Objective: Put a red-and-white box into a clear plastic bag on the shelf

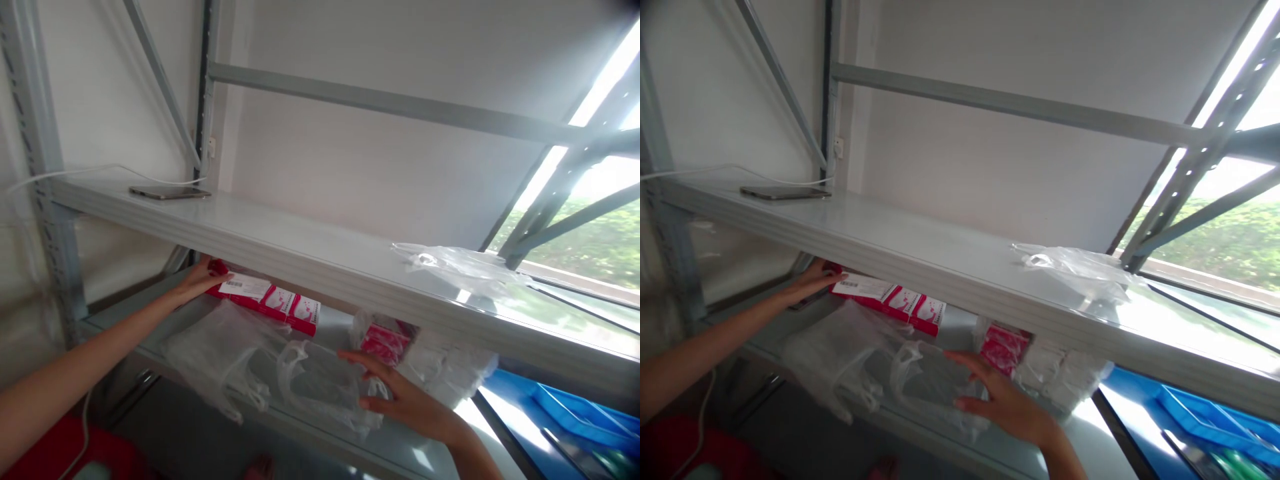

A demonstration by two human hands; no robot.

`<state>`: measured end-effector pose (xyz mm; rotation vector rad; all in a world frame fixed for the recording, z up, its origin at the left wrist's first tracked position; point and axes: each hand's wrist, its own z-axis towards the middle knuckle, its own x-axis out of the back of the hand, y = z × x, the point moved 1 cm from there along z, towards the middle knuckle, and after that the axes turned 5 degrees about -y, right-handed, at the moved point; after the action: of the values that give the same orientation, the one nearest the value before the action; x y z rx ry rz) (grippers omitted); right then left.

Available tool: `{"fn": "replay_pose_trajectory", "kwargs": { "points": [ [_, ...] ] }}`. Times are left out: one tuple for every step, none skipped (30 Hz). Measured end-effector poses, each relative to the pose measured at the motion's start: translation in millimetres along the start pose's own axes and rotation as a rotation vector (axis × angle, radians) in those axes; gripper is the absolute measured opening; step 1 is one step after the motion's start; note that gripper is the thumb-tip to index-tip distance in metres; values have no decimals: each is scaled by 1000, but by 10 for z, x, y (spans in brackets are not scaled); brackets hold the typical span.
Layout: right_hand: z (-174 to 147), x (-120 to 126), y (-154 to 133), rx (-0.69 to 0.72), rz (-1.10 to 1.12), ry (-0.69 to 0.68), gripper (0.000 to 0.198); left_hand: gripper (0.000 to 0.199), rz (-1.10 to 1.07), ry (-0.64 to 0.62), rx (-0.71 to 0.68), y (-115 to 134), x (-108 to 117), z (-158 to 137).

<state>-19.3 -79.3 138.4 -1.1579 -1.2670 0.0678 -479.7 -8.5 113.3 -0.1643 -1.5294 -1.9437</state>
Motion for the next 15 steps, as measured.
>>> {"fn": "replay_pose_trajectory", "kwargs": {
  "points": [
    [62, 1, -80, 32, -11, 33, 71, 72, -86, -85, -48, 126, -16, -120],
    [128, 2, -163, 59, -21, 68, 79, 75, -170, -173, -84, 258, -53, -245],
    [196, 2, -243, 81, -30, 99, 88, 79, -239, -254, -102, 393, -110, -373],
    [261, 2, -316, 94, -41, 115, 98, 82, -290, -329, -108, 527, -184, -501],
    [319, 4, -378, 102, -45, 118, 104, 83, -329, -401, -129, 657, -272, -626],
    [364, 8, -428, 104, -46, 103, 109, 82, -359, -472, -161, 776, -369, -746],
    [394, 17, -463, 103, -50, 75, 111, 81, -379, -537, -195, 880, -471, -857],
    [407, 30, -483, 101, -55, 40, 111, 80, -397, -594, -224, 963, -572, -956],
    [403, 48, -488, 94, -64, -2, 110, 81, -415, -645, -240, 1024, -669, -1041],
    [382, 69, -477, 85, -73, -41, 108, 81, -432, -690, -242, 1063, -760, -1109],
    [349, 92, -453, 73, -80, -74, 105, 81, -441, -736, -240, 1084, -843, -1160],
    [308, 115, -419, 59, -86, -106, 103, 79, -439, -789, -242, 1093, -919, -1196],
    [264, 136, -375, 38, -93, -134, 103, 76, -422, -849, -254, 1092, -992, -1216],
    [221, 154, -325, 12, -102, -159, 103, 74, -385, -915, -279, 1087, -1063, -1225],
    [182, 168, -271, -17, -113, -184, 104, 72, -332, -982, -312, 1081, -1135, -1223]
  ]
}}
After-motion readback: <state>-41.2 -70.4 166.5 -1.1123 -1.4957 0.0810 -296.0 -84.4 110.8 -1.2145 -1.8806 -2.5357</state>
